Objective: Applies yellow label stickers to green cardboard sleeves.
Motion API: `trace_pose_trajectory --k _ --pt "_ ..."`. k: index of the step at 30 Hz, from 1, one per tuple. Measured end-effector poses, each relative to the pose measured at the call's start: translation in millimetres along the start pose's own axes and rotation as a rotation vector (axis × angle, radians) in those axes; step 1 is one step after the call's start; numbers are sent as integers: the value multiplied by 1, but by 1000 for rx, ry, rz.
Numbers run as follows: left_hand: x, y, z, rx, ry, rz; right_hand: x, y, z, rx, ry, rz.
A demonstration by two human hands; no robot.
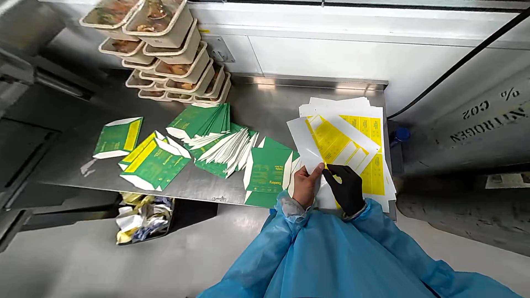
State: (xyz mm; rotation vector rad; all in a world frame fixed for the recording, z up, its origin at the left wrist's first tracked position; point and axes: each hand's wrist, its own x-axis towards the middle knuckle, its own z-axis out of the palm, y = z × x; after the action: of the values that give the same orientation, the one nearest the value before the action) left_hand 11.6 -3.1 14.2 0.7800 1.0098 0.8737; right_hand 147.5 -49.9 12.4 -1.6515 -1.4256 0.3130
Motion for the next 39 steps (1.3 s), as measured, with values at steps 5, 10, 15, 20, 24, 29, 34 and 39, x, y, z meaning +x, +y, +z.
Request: trace_pose_trajectory --k 5,10,15,20,24,29,34,39 --pt "-1 7 1 7 20 -31 0 3 -1 -31 -19 -7" --pt "-2 10 -4 41 5 -42 4 1 -2 -26 -42 -54" --pt "5 16 -5 -5 -3 -70 13 6 -6 -71 -102 -189" --pt "10 18 -4 -22 -19 -47 18 4 -10 118 -96 -48" --pt "10 16 -7 -17 -64 -18 16 -10 -15 215 -93 241" --pt "15 17 -22 33 -144 19 22 -17 -15 167 -148 399" --pt "14 11 -23 48 -108 37 19 -16 -1 -87 -64 135" --pt "18 5 -33 22 -101 -55 27 -1 2 9 -173 294"
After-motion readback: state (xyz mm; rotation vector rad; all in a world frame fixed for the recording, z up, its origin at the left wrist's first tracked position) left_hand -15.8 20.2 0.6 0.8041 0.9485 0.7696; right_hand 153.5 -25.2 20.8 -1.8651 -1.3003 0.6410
